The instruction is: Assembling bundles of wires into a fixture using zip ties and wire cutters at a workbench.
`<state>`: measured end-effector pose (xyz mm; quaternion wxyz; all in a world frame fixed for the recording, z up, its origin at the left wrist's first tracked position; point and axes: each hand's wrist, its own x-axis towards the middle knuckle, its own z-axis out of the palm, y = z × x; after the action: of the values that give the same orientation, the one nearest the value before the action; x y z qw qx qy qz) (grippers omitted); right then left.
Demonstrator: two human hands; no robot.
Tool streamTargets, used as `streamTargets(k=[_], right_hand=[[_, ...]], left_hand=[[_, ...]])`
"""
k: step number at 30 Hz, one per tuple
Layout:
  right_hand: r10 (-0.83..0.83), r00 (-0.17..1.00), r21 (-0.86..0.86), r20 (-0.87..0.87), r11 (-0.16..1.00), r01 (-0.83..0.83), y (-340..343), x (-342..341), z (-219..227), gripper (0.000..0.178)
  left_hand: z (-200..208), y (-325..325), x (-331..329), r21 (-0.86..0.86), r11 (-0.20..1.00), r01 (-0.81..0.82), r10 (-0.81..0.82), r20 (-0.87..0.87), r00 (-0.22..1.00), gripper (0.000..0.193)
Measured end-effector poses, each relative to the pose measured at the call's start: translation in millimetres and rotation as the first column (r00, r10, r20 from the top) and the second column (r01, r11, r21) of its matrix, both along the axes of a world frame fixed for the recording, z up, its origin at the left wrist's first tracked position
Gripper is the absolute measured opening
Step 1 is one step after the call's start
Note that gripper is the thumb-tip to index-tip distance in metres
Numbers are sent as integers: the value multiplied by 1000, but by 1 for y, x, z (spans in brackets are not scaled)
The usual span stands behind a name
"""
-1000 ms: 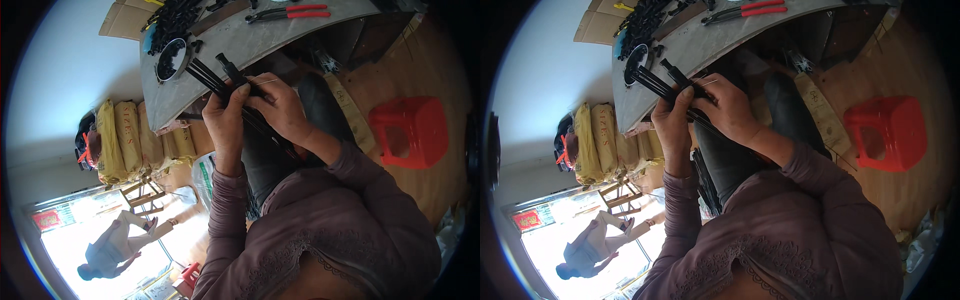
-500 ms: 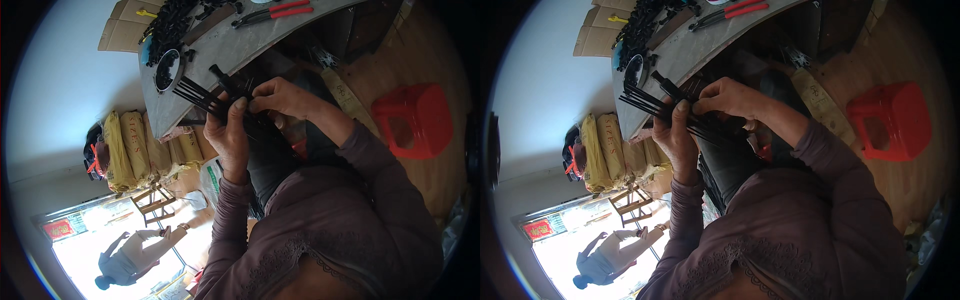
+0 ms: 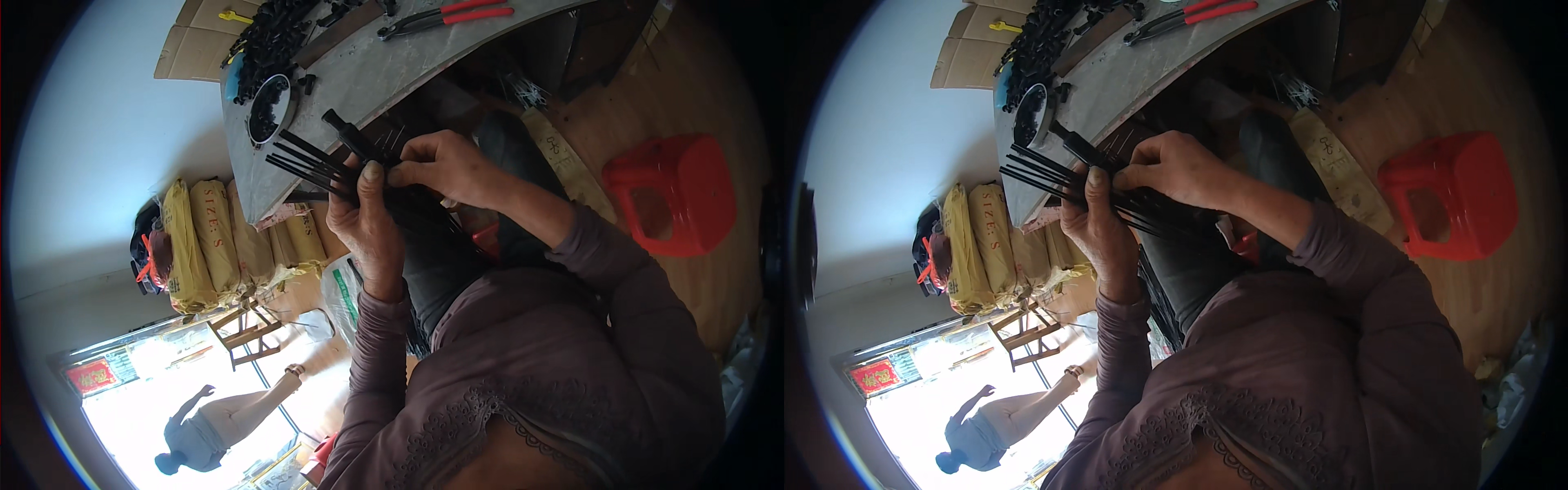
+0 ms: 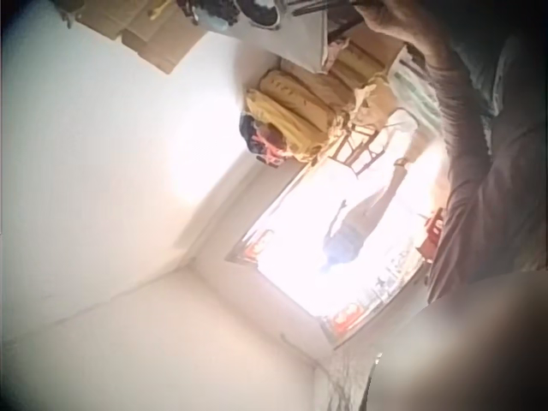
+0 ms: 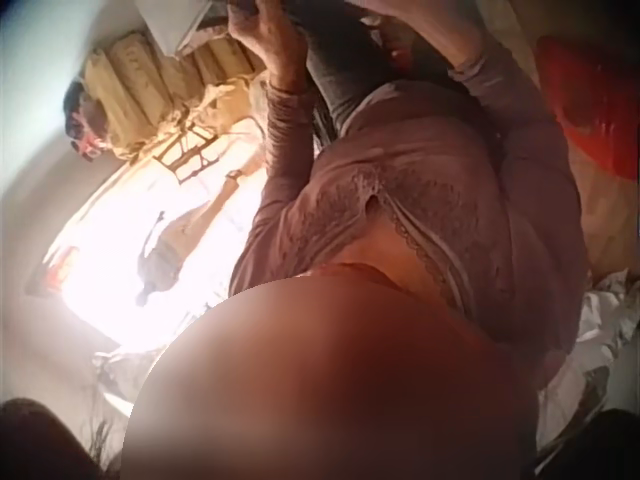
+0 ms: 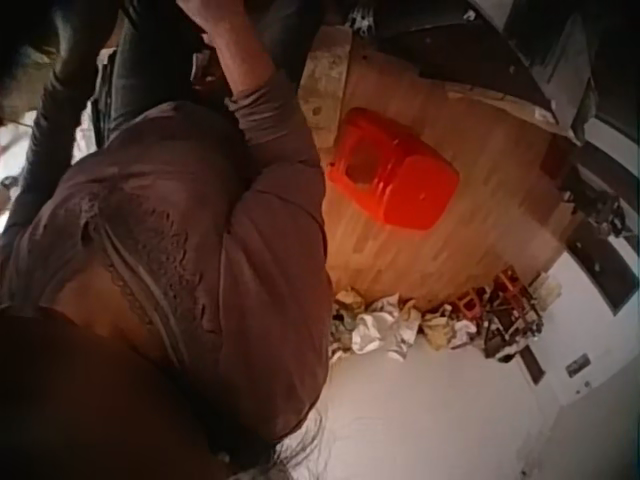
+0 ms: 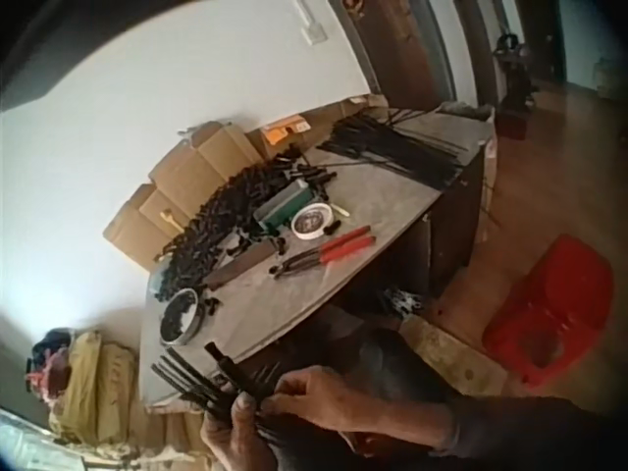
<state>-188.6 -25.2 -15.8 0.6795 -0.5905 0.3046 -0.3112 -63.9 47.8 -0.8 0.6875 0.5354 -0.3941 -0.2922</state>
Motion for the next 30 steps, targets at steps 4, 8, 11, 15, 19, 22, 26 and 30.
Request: streamTargets(k=[4,8,11,15,19,22,26,30], right_hand=[[53,999,80,-11,995,-52,-5,-1,3,32],[88,995,-15,-44,996,-89,-11,-2,8,27],[232,971,251,66,938,-241,-17,-3,3,23],[143,990,172,-13,975,-139,-12,-1,6,24],[-35,999,-157,-28,987,31,-7,-1,0,26],[105,994,16,-27,994,-105,-17,-9,10,29],[217,976,256,12,943,-213,-26,-9,2,32],[183,977,344,114,915,-211,-25,-3,-4,39]], left_hand=[[9,-1,5,108,993,-49,30,171,985,27],[10,-9,14,157,987,30,-55,159,986,26],[11,-6,14,113,986,121,-130,74,989,27],[8,-9,18,119,978,170,-168,-28,985,32],[7,-17,18,73,971,230,-212,-198,957,33],[10,-17,17,69,957,282,-264,-204,943,32],[8,-16,22,83,938,337,-318,-182,930,31],[5,-17,23,104,941,323,-296,-211,931,31]])
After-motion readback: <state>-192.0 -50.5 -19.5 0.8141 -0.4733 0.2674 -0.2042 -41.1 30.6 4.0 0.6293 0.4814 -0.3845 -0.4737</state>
